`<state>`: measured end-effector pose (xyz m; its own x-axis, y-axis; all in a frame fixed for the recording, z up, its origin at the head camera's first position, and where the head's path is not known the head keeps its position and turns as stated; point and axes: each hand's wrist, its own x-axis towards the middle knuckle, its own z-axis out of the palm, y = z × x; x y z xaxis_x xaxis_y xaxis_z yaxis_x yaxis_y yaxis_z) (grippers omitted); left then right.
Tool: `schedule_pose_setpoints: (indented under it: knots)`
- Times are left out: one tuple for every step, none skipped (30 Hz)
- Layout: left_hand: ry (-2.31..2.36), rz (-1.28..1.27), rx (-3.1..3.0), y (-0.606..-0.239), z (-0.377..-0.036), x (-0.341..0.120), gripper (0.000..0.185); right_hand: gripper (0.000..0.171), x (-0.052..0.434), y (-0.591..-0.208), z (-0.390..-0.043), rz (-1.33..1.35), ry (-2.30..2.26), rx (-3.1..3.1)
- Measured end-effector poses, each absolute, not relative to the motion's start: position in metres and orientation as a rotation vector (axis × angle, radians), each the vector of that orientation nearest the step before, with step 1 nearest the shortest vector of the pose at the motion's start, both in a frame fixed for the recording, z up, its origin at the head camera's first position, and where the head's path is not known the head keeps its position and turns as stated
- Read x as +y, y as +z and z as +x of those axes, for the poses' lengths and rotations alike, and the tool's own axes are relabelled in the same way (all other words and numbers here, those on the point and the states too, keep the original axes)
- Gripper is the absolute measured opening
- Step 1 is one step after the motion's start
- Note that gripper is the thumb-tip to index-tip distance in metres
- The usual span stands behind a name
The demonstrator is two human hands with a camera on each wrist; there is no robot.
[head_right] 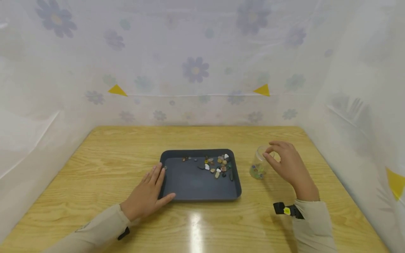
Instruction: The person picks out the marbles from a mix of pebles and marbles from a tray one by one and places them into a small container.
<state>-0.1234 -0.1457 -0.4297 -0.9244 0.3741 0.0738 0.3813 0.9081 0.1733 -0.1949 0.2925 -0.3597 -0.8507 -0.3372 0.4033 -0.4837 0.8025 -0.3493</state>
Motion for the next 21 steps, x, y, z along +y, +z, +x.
schedule_pose_setpoints:
  knots:
    - [-0.289, -0.599, -3.033, -0.4298, -0.1233, -0.1458, 0.095, 0.014, 0.2926, -0.36, -0.1951, 0.627, 0.643, -2.667]
    - [-0.291, -0.599, -3.035, -0.43, -0.1233, -0.1459, 0.095, 0.015, 0.2928, -0.3603, -0.1954, 0.629, 0.644, -2.667]
    - [-0.292, -0.598, -3.035, -0.4302, -0.1234, -0.1458, 0.095, 0.015, 0.2927, -0.3604, -0.1955, 0.63, 0.644, -2.667]
    - [-0.291, -0.597, -3.035, -0.4304, -0.1235, -0.1458, 0.095, 0.016, 0.293, -0.3608, -0.1958, 0.631, 0.645, -2.669]
    - [-0.289, -0.597, -3.034, -0.4305, -0.1235, -0.1458, 0.095, 0.016, 0.2931, -0.3611, -0.1959, 0.631, 0.645, -2.671]
    - [-0.289, -0.595, -3.034, -0.4306, -0.1235, -0.1457, 0.095, 0.017, 0.2932, -0.3611, -0.196, 0.628, 0.647, -2.676]
    - [-0.289, -0.594, -3.033, -0.4308, -0.1236, -0.1456, 0.095, 0.018, 0.2932, -0.3611, -0.1959, 0.626, 0.649, -2.682]
    - [-0.288, -0.592, -3.033, -0.4308, -0.1236, -0.1455, 0.095, 0.018, 0.2931, -0.3608, -0.1955, 0.621, 0.652, -2.689]
    - [-0.289, -0.59, -3.031, -0.431, -0.1238, -0.1454, 0.095, 0.019, 0.293, -0.3604, -0.1951, 0.618, 0.654, -2.694]
    - [-0.289, -0.589, -3.029, -0.4312, -0.124, -0.1452, 0.095, 0.019, 0.2928, -0.3599, -0.1947, 0.615, 0.657, -2.697]
    - [-0.29, -0.588, -3.026, -0.4313, -0.1242, -0.1451, 0.095, 0.018, 0.2927, -0.3593, -0.1944, 0.613, 0.658, -2.7]
    - [-0.292, -0.586, -3.023, -0.4314, -0.1244, -0.1451, 0.095, 0.018, 0.2924, -0.3587, -0.1939, 0.61, 0.66, -2.701]
    - [-0.294, -0.585, -3.022, -0.4314, -0.1244, -0.145, 0.095, 0.017, 0.2924, -0.3584, -0.1938, 0.611, 0.66, -2.702]
    - [-0.294, -0.584, -3.019, -0.4315, -0.1245, -0.145, 0.095, 0.017, 0.2923, -0.358, -0.1939, 0.613, 0.659, -2.702]
    - [-0.295, -0.584, -3.018, -0.4316, -0.1246, -0.145, 0.095, 0.017, 0.2923, -0.3576, -0.1939, 0.613, 0.66, -2.703]
    - [-0.293, -0.583, -3.018, -0.4316, -0.1244, -0.1451, 0.096, 0.016, 0.2923, -0.3573, -0.1939, 0.613, 0.66, -2.705]
    - [-0.291, -0.583, -3.019, -0.4315, -0.1242, -0.1452, 0.096, 0.017, 0.2923, -0.3572, -0.1939, 0.613, 0.659, -2.707]
    - [-0.289, -0.584, -3.019, -0.4316, -0.1242, -0.1453, 0.096, 0.017, 0.2924, -0.3571, -0.1939, 0.614, 0.66, -2.709]
    - [-0.29, -0.585, -3.019, -0.4314, -0.124, -0.1454, 0.096, 0.017, 0.2926, -0.3573, -0.1942, 0.616, 0.661, -2.711]
    - [-0.29, -0.586, -3.019, -0.4314, -0.1239, -0.1454, 0.096, 0.017, 0.2927, -0.3573, -0.1942, 0.618, 0.663, -2.711]
    - [-0.288, -0.585, -3.021, -0.4315, -0.1238, -0.1456, 0.097, 0.017, 0.2927, -0.3572, -0.1941, 0.619, 0.664, -2.71]
